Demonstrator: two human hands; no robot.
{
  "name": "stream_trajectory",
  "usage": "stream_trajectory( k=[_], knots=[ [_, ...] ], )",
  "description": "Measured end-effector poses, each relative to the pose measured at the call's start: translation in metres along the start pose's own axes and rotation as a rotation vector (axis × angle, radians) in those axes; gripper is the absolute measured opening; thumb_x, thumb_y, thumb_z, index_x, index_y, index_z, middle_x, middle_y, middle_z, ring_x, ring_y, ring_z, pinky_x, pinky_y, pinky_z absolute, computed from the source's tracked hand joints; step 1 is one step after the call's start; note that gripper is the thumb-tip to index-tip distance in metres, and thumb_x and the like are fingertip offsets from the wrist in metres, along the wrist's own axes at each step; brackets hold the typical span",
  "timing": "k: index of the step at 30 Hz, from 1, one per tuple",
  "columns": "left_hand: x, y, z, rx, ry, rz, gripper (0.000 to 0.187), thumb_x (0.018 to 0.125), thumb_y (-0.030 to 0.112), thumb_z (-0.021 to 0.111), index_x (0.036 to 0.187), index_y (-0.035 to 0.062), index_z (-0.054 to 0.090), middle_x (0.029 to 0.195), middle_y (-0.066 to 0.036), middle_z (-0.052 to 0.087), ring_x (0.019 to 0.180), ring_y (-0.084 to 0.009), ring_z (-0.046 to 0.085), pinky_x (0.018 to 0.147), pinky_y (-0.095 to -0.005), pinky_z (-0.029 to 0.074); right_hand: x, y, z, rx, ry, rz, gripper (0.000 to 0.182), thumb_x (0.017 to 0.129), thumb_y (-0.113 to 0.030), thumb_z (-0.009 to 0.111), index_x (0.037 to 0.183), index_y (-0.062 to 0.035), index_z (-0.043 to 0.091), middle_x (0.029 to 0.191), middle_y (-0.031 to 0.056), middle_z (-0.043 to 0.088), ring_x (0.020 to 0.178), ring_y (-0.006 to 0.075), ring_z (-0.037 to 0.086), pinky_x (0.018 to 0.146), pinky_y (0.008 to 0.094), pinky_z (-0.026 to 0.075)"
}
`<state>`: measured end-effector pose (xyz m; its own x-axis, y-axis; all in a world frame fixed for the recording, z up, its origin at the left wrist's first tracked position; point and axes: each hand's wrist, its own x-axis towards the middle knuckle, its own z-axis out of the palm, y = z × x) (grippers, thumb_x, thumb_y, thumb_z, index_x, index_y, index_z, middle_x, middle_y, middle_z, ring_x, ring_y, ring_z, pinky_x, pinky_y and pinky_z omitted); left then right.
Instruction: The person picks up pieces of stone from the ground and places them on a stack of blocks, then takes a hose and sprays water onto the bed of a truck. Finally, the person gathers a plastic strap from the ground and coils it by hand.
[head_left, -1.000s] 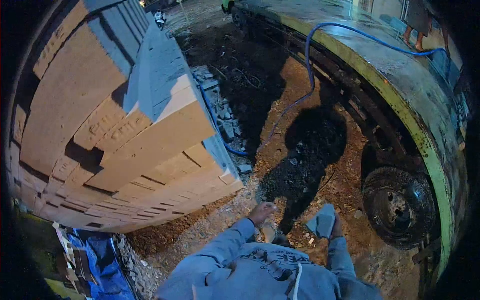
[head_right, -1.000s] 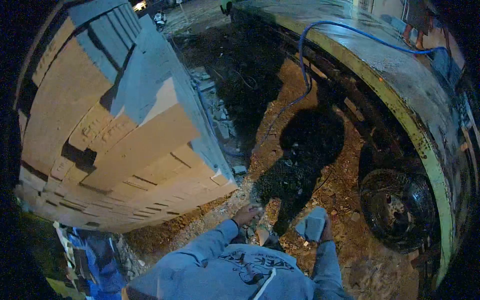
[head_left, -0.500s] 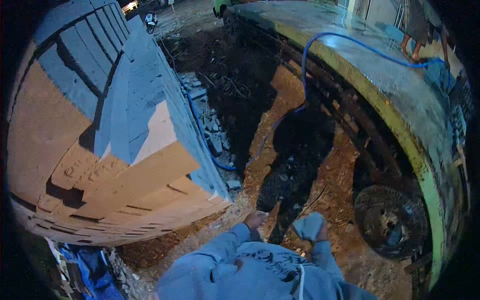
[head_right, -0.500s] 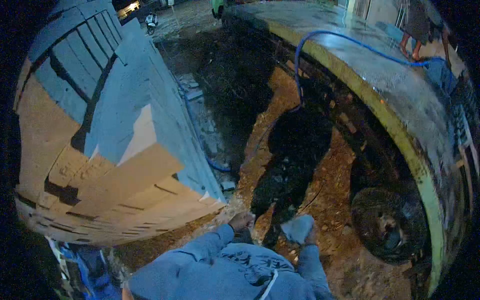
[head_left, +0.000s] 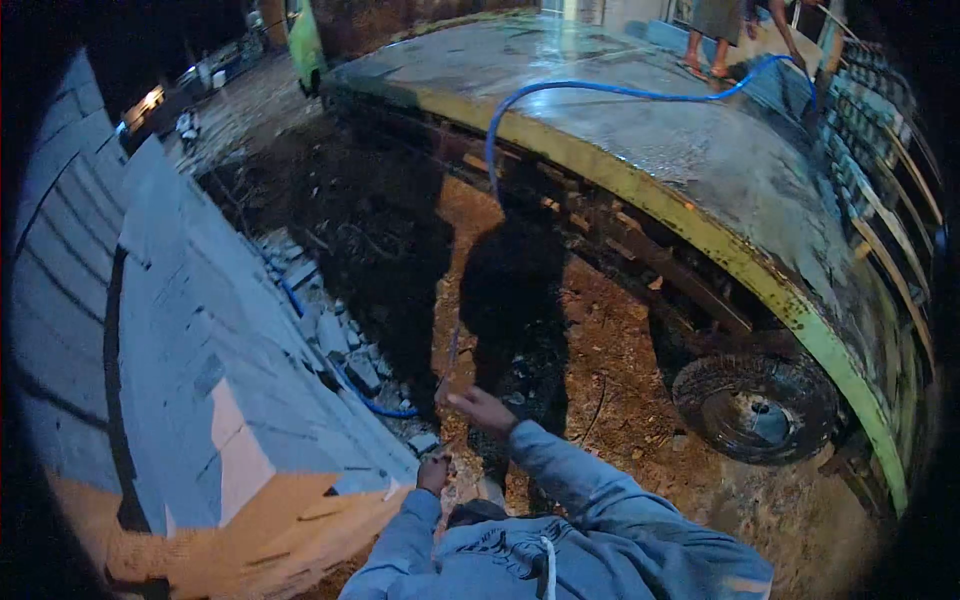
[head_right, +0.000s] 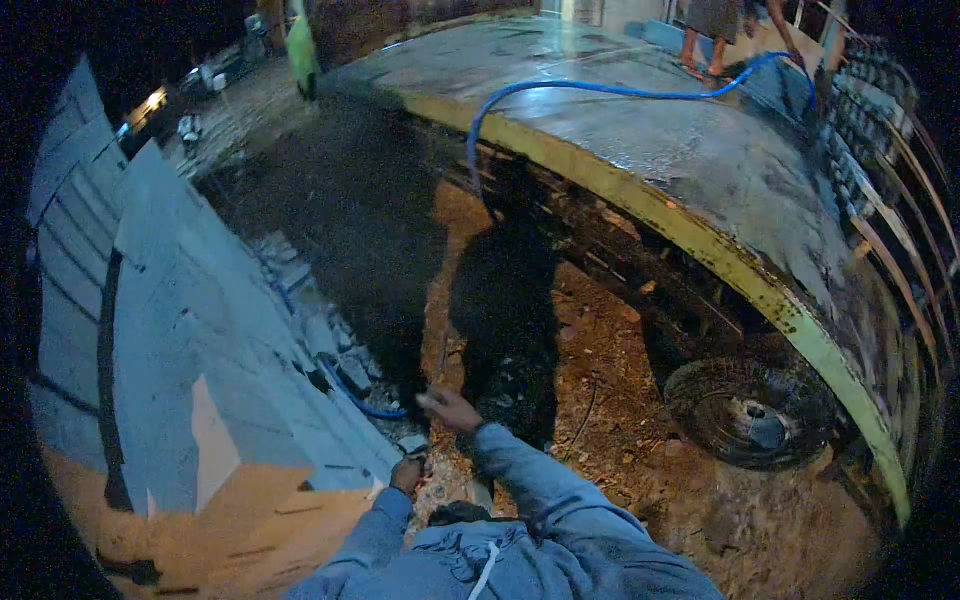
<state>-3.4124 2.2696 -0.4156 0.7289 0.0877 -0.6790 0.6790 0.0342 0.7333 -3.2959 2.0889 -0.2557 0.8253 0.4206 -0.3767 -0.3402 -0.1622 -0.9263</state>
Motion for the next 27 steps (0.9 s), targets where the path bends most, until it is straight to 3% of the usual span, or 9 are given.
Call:
stream_trajectory(
  k=[3, 4, 8, 14, 18, 19, 22, 23, 27],
  knots=[
    [0.003, 0.001, 0.004, 0.1, -0.079, -0.012, 0.016, 0.083, 0.02, 0.053, 0.085, 0.0056, 0.056, 0.066, -0.008, 0.058, 0.058, -0.0175, 0.057, 0.044, -0.0305, 0.044, 0.014, 0.215, -0.05, -0.17, 0.152, 0.284, 0.093, 0.068, -0.075, 0.043, 0.113, 0.006, 0.051, 0.107, 0.019, 0.057, 0.101, 0.0324, 0.053, 0.084, 0.04, 0.041],
    [0.004, 0.0, 0.007, 0.136, -0.118, -0.012, 0.016, 0.083, 0.02, 0.052, 0.083, 0.0051, 0.056, 0.065, -0.008, 0.057, 0.058, -0.0171, 0.057, 0.044, -0.0303, 0.044, -0.009, 0.255, -0.067, -0.234, 0.204, 0.26, 0.06, 0.079, -0.054, 0.054, 0.107, -0.0007, 0.056, 0.096, 0.0084, 0.062, 0.084, 0.0208, 0.057, 0.075, 0.0331, 0.045],
    [0.011, 0.018, 0.028, 0.383, -0.152, -0.035, 0.025, 0.085, 0.029, 0.053, 0.081, 0.0046, 0.058, 0.067, -0.006, 0.057, 0.057, -0.016, 0.055, 0.049, -0.0321, 0.042, -0.138, 0.292, -0.119, -0.494, 0.434, 0.671, 0.052, 0.083, -0.051, 0.048, 0.087, -0.0011, 0.063, 0.091, 0.013, 0.062, 0.081, 0.0275, 0.059, 0.072, 0.036, 0.045],
    [0.047, 0.043, 0.077, 0.488, -0.345, 0.028, 0.024, 0.084, 0.028, 0.054, 0.076, 0.0054, 0.058, 0.064, -0.007, 0.056, 0.054, -0.0134, 0.051, 0.046, -0.0288, 0.038, -0.265, 0.29, -0.143, -0.263, 0.642, 0.777, 0.056, 0.09, -0.046, 0.037, 0.075, 0.0002, 0.065, 0.084, 0.0162, 0.061, 0.076, 0.0296, 0.059, 0.068, 0.0371, 0.047],
    [0.037, 0.062, 0.138, 0.469, -0.374, 0.052, 0.02, 0.082, 0.024, 0.057, 0.089, 0.005, 0.055, 0.07, -0.007, 0.055, 0.056, -0.0129, 0.048, 0.046, -0.0267, 0.039, -0.315, 0.271, -0.128, -0.158, 0.596, 0.976, 0.055, 0.09, -0.047, 0.034, 0.096, 0.0005, 0.062, 0.099, 0.0164, 0.058, 0.083, 0.0305, 0.057, 0.083, 0.0384, 0.042],
    [0.002, 0.081, 0.16, 0.385, -0.384, 0.012, 0.024, 0.082, 0.023, 0.057, 0.096, 0.0048, 0.054, 0.072, -0.005, 0.054, 0.056, -0.0126, 0.048, 0.047, -0.0266, 0.04, -0.329, 0.285, -0.112, -0.147, 0.738, 0.768, 0.055, 0.09, -0.049, 0.032, 0.107, -0.0035, 0.059, 0.102, 0.0174, 0.058, 0.086, 0.0305, 0.056, 0.087, 0.0418, 0.039],
    [0.038, 0.042, 0.199, 0.393, -0.644, -0.037, 0.027, 0.082, 0.025, 0.058, 0.1, 0.0046, 0.054, 0.072, -0.004, 0.054, 0.057, -0.0129, 0.049, 0.049, -0.0277, 0.042, -0.355, 0.305, -0.081, -0.185, 0.784, 0.747, 0.052, 0.089, -0.049, 0.032, 0.105, -0.0091, 0.061, 0.109, 0.0165, 0.056, 0.089, 0.0296, 0.056, 0.085, 0.0436, 0.041],
    [0.007, 0.047, 0.215, 0.458, -0.623, 0.055, 0.029, 0.082, 0.026, 0.058, 0.102, 0.0041, 0.054, 0.074, -0.005, 0.056, 0.06, -0.014, 0.052, 0.052, -0.0283, 0.044, -0.355, 0.363, -0.079, 0.008, 0.664, 0.916, 0.051, 0.09, -0.049, 0.031, 0.104, -0.0102, 0.061, 0.112, 0.0173, 0.055, 0.09, 0.0307, 0.056, 0.083, 0.0446, 0.042],
    [-0.075, 0.017, 0.264, 0.69, -0.766, 0.146, 0.039, 0.082, 0.03, 0.059, 0.108, 0.0015, 0.052, 0.088, -0.009, 0.06, 0.072, -0.0184, 0.059, 0.064, -0.0291, 0.049, -0.389, 0.45, -0.038, -0.408, 0.647, 0.804, 0.051, 0.092, -0.046, 0.026, 0.118, -0.0108, 0.051, 0.115, 0.0175, 0.053, 0.097, 0.0327, 0.054, 0.085, 0.0456, 0.041]
  ],
)
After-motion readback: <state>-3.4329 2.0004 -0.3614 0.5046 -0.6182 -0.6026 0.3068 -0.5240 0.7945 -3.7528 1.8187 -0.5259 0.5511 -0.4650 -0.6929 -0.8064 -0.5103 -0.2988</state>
